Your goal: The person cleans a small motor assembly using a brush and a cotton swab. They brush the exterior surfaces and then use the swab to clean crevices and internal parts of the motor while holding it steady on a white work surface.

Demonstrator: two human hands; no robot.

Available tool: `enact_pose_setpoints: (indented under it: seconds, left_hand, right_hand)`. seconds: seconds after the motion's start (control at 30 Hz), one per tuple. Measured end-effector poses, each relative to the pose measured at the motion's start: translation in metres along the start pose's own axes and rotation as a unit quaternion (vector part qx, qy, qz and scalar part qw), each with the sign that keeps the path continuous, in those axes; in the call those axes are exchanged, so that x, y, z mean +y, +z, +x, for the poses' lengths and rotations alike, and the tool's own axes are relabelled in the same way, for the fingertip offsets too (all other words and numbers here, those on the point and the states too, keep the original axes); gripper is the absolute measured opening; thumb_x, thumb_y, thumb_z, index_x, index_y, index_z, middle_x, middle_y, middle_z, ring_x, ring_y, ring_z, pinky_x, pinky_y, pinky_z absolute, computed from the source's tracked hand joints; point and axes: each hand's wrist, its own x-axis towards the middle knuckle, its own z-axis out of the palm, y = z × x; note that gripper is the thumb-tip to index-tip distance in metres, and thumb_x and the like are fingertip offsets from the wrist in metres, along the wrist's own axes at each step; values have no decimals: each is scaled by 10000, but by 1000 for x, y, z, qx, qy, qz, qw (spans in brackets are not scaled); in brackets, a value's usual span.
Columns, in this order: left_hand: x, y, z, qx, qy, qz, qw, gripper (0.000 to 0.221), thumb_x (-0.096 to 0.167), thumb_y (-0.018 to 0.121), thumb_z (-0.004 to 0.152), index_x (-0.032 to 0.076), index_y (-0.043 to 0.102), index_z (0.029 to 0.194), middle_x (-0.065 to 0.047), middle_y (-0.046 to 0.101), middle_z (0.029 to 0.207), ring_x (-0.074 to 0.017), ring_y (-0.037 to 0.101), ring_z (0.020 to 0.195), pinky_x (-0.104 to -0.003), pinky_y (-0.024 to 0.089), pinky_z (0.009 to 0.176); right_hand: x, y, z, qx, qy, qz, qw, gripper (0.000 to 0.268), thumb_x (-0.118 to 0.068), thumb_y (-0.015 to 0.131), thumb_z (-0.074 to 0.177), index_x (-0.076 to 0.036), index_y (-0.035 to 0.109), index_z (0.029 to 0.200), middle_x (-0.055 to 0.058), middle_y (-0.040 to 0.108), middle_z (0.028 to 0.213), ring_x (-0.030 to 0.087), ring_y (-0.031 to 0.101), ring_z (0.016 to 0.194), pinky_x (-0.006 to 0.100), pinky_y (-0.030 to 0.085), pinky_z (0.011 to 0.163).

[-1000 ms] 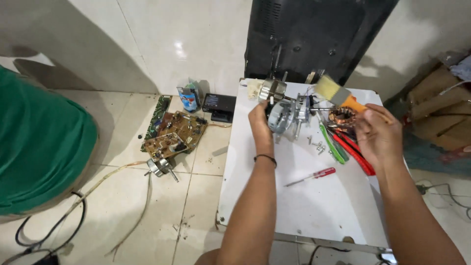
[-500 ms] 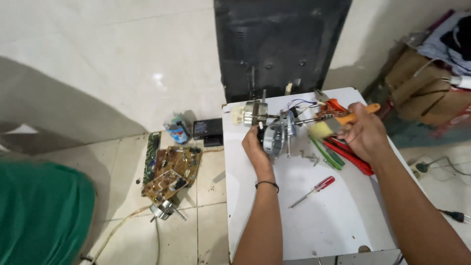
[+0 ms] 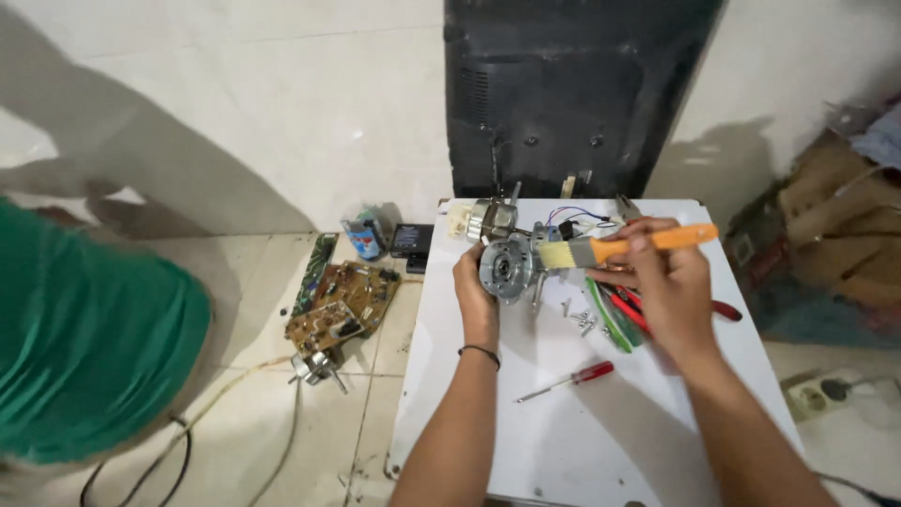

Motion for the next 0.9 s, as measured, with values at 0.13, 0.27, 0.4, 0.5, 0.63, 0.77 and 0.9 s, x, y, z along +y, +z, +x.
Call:
enact_pose_setpoints:
  seconds: [0.13,0.27,0.4,0.5,0.63,0.77,0.9]
  left_hand:
    - [14,-9,-23,23,28,0,999,207,255,583,834,94,683,752,-36,557,694,-188,556,719,-314,500,689]
    - [24,-4,-36,2,34,23,999,211,238,593,839,69,705,779,-47,589,721,-195,577,745,-342,512,721]
    - [24,-4,-40,-2,3,15,1000,165,230,622,837,99,708,784,-34,588,745,-180,584,777,-317,508,756]
    - [43,-1,-56,-4,-8,47,999,219,241,602,855,70,735,826,-50,608,772,-181,571,806,-318,510,774]
    - [9,-5,-31,-12,-16,30,999,233,268,633,876,75,754,929,-60,645,865,-186,587,868,-354,517,877]
    - [-16,-5,-13,-13,-16,-8,1000,223,285,635,857,96,720,939,-36,619,887,-170,586,908,-343,492,909]
    - [52,7,-65,-66,7,77,995,228,275,555,875,114,708,825,-2,573,796,-163,569,835,-289,486,809]
  right_hand:
    - [-12,5,-21,-35,-48,-2,998,257,-103,652,994,71,515,1125,260,687,1065,309,748,868,476,672,802]
    - [-20,7,-27,-57,-164,-144,974,181,-79,718,951,26,654,1083,190,739,1004,298,770,885,401,652,766]
    - [-17,19,-30,-150,-296,-224,916,196,23,638,935,-22,716,1109,196,743,1070,330,755,932,426,672,780]
    - [-24,34,-35,-171,-313,-340,870,124,-119,640,986,-100,701,1092,83,753,1029,284,762,913,379,649,777]
    - [1,29,-31,-189,-168,-204,946,144,-161,672,967,-64,731,1055,135,736,917,237,728,787,378,633,700]
    - [-10,30,-26,-136,-45,-51,988,208,-156,634,994,22,697,1080,124,651,955,189,682,855,396,644,797]
    - [-6,12,-23,-89,-194,-275,938,126,-152,683,978,-85,751,1060,64,665,786,145,643,631,278,547,639]
